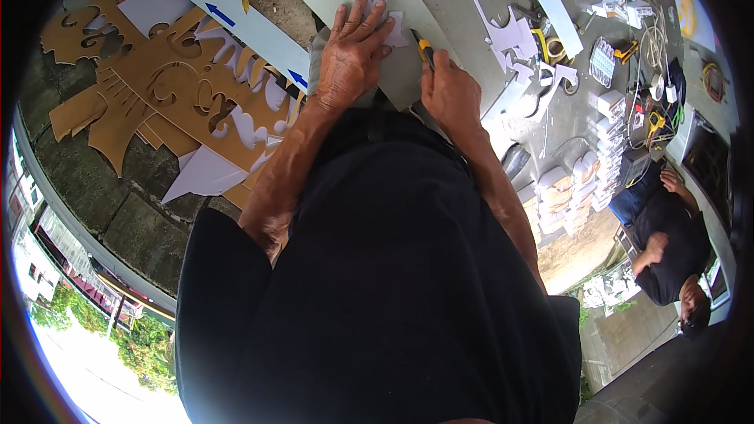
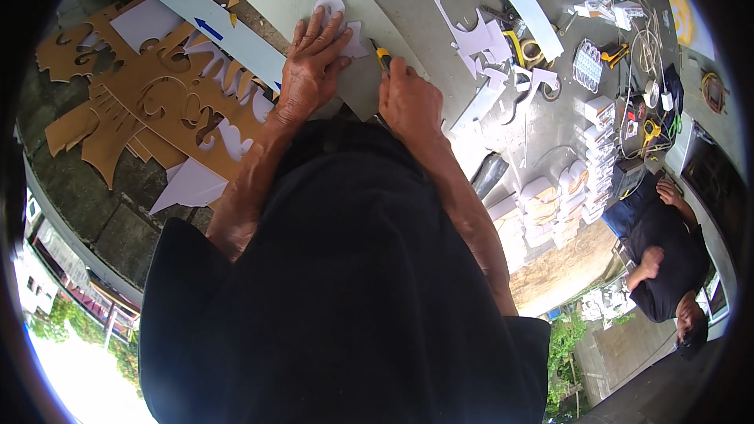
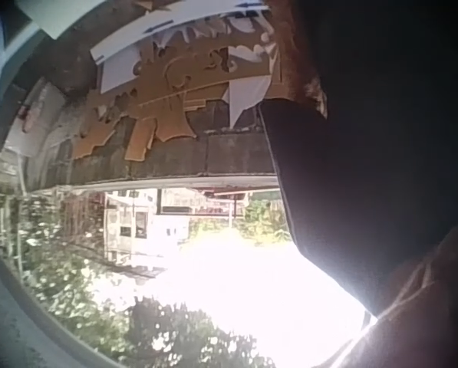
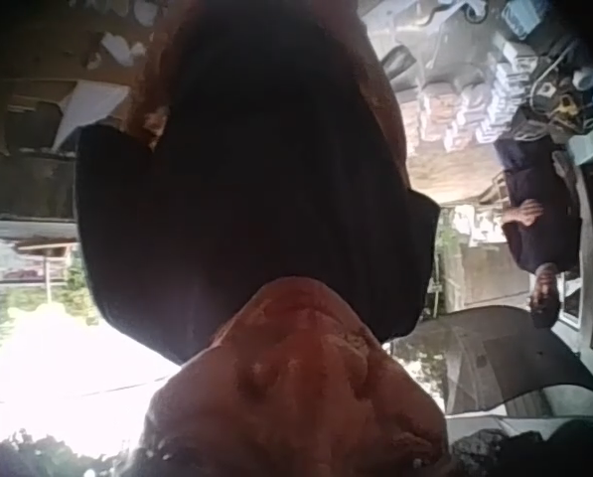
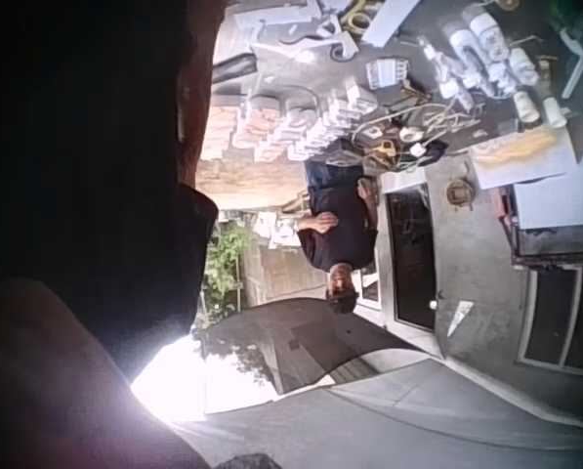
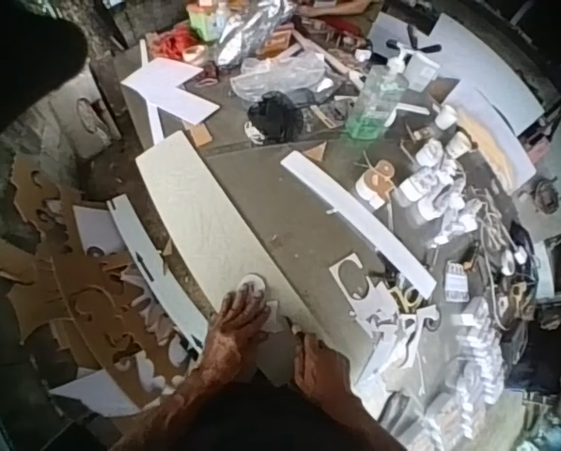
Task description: The recorder uses a utility knife to trim and detail foam or plastic letters and characters for a sign.
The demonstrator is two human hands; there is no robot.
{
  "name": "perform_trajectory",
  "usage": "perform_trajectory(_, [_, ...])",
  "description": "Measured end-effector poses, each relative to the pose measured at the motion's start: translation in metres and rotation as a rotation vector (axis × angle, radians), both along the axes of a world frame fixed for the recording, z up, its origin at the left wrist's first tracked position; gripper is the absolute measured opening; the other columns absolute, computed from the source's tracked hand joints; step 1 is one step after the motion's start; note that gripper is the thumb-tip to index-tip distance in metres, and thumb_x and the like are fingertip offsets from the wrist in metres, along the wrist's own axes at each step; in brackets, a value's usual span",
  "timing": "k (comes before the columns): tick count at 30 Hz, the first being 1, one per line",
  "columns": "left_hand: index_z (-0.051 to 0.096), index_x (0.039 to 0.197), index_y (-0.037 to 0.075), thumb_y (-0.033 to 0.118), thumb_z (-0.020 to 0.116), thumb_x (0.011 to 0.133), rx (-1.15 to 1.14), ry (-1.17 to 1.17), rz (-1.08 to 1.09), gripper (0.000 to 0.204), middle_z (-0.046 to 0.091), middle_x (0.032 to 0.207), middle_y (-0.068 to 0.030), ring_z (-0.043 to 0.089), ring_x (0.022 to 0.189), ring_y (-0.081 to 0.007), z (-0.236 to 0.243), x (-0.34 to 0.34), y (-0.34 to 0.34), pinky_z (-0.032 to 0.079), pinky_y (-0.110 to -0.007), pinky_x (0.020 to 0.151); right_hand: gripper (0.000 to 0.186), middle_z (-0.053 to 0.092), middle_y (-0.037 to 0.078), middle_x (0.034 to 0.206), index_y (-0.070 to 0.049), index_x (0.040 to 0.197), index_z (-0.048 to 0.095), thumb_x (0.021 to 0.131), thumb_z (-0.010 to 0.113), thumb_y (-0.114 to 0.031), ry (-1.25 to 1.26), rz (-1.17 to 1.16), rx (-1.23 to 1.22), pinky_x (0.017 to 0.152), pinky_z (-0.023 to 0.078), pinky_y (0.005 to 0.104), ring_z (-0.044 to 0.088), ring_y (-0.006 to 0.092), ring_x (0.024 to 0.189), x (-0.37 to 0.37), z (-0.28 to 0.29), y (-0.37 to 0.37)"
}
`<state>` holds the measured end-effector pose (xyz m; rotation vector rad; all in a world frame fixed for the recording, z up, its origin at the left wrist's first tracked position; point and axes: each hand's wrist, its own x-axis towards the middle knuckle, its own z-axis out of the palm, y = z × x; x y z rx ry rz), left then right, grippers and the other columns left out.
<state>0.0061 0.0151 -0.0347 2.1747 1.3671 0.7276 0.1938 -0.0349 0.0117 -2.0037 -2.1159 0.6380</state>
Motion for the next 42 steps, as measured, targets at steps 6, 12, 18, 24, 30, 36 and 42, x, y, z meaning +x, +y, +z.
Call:
perform_trajectory(6, [0.068, 0.122, 0.014, -0.003, 0.064, 0.082, 0.028, 0.065, -0.167, 0.043, 0.053, 0.144, -0.003, 0.034, 0.144, -0.0308, 0.004, -0.02, 0.018, 0.027, -0.05, 0.119, 0.02, 0.064, 0.021, 0.077, -0.002, 0.098, 0.047, 0.097, 0.056, -0.02, 0.165, -0.244, -0.089, 0.057, 0.046, 0.0516, 0.063, 0.0426, 0.064, 0.029, 0.007, -0.007])
perform_trajectory(12, [0.066, 0.124, 0.009, 0.01, 0.074, 0.079, -0.041, -0.132, 0.01, 0.045, 0.053, 0.143, -0.0081, 0.038, 0.141, -0.033, 0.01, -0.015, 0.014, 0.029, -0.05, 0.118, 0.021, 0.065, 0.018, 0.081, -0.003, 0.107, 0.052, 0.097, 0.058, -0.021, 0.189, -0.035, -0.002, 0.06, 0.048, 0.0463, 0.064, 0.0381, 0.067, 0.021, 0.009, -0.001])
perform_trajectory(18, [0.064, 0.129, 0.011, 0.016, 0.079, 0.076, 0.004, -0.01, 0.004, 0.055, 0.053, 0.144, -0.0048, 0.036, 0.143, -0.0318, -0.001, -0.015, 0.017, 0.029, -0.05, 0.118, 0.02, 0.064, 0.017, 0.089, -0.005, 0.099, 0.049, 0.098, 0.055, -0.025, 0.074, 0.044, -0.048, 0.065, 0.05, 0.0496, 0.065, 0.0402, 0.073, 0.015, 0.005, 0.013])
perform_trajectory(24, [0.065, 0.129, 0.02, 0.016, 0.077, 0.079, 0.004, 0.046, -0.093, 0.052, 0.052, 0.145, 0.0045, 0.033, 0.144, -0.0278, -0.004, -0.016, 0.028, 0.024, -0.052, 0.12, 0.019, 0.064, 0.017, 0.086, -0.005, 0.097, 0.048, 0.097, 0.056, -0.023, 0.082, 0.068, -0.06, 0.062, 0.051, 0.0477, 0.066, 0.0387, 0.07, 0.015, 0.003, 0.019])
perform_trajectory(30, [0.064, 0.13, 0.022, 0.019, 0.076, 0.079, 0.002, 0.045, -0.101, 0.052, 0.051, 0.146, 0.0057, 0.033, 0.145, -0.027, -0.007, -0.017, 0.028, 0.022, -0.053, 0.121, 0.019, 0.064, 0.018, 0.084, -0.004, 0.096, 0.048, 0.096, 0.057, -0.021, 0.082, 0.071, -0.044, 0.06, 0.051, 0.0471, 0.066, 0.039, 0.068, 0.014, -0.002, 0.017])
perform_trajectory(36, [0.064, 0.13, 0.022, 0.019, 0.075, 0.08, 0.004, 0.031, -0.107, 0.051, 0.052, 0.145, 0.005, 0.033, 0.145, -0.0277, -0.008, -0.017, 0.029, 0.022, -0.053, 0.121, 0.02, 0.063, 0.019, 0.083, -0.004, 0.096, 0.048, 0.096, 0.058, -0.021, 0.096, 0.077, -0.025, 0.06, 0.05, 0.0481, 0.066, 0.0392, 0.068, 0.014, -0.002, 0.018])
perform_trajectory(42, [0.064, 0.13, 0.021, 0.019, 0.076, 0.08, 0.02, 0.022, -0.113, 0.051, 0.052, 0.145, 0.0048, 0.033, 0.144, -0.0284, 0.0, -0.014, 0.03, 0.022, -0.053, 0.121, 0.018, 0.064, 0.021, 0.083, -0.002, 0.1, 0.051, 0.095, 0.059, -0.017, 0.086, 0.07, -0.062, 0.062, 0.05, 0.048, 0.065, 0.0407, 0.07, 0.013, -0.001, 0.018])
